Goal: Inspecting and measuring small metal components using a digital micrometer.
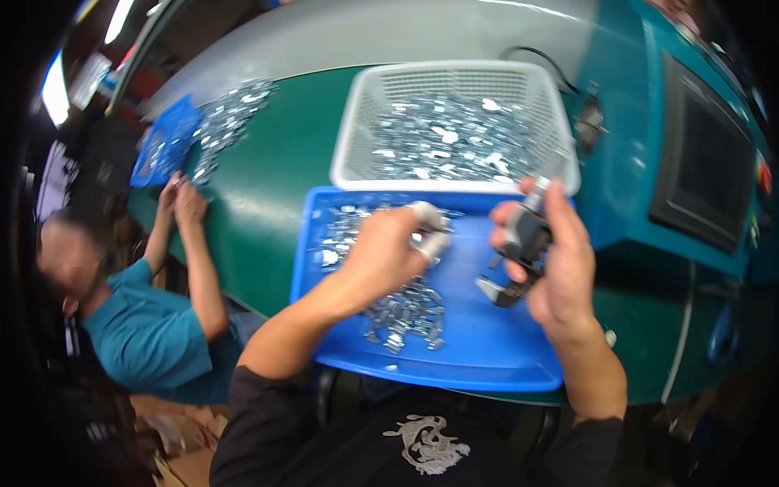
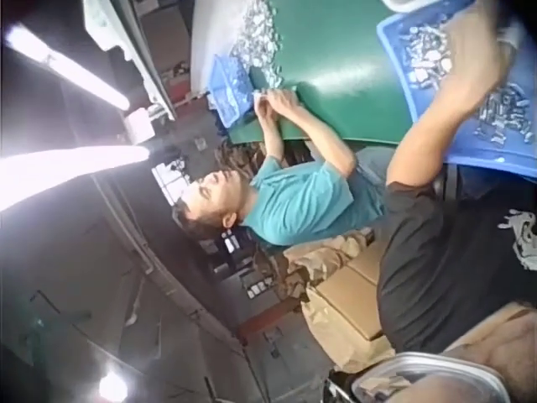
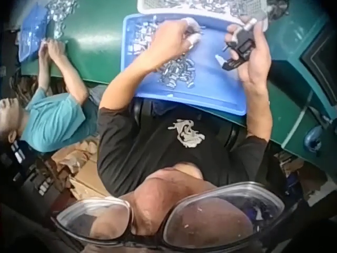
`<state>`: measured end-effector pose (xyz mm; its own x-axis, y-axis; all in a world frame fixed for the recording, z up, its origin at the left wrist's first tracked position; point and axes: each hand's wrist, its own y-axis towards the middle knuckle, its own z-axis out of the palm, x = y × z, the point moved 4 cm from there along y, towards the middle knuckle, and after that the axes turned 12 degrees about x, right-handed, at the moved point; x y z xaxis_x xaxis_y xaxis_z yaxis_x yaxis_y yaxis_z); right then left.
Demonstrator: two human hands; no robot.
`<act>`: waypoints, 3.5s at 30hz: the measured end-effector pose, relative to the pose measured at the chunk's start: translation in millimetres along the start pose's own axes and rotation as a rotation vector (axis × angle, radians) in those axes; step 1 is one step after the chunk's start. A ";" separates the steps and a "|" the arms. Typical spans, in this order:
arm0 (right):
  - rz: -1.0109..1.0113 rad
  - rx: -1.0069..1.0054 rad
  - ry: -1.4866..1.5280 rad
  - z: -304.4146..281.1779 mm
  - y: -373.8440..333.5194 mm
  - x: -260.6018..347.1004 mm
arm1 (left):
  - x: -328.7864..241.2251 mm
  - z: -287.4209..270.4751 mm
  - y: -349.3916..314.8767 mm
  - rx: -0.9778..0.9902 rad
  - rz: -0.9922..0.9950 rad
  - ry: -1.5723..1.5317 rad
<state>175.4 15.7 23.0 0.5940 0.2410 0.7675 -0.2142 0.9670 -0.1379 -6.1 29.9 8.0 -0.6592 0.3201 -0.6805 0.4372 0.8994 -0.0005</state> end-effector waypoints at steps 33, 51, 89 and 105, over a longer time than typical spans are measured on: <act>0.023 0.101 0.065 -2.2 2.0 -1.0 | -22.7 23.9 -14.5 0.296 -0.072 -1.047; 0.000 0.040 0.051 -0.2 1.2 0.8 | -21.8 24.7 -14.7 0.334 -0.104 -1.143; -0.027 0.091 0.038 -0.7 2.3 2.2 | -6.7 8.3 -5.6 0.131 -0.039 -0.895; 0.000 0.093 -0.002 2.3 0.1 -2.3 | 20.2 6.5 -0.2 0.044 -0.042 0.331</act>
<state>172.2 15.1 22.6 0.5926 0.2408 0.7687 -0.2855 0.9551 -0.0791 -15.5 34.3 -10.6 -0.8368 0.3687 -0.4047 0.4266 0.9025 -0.0599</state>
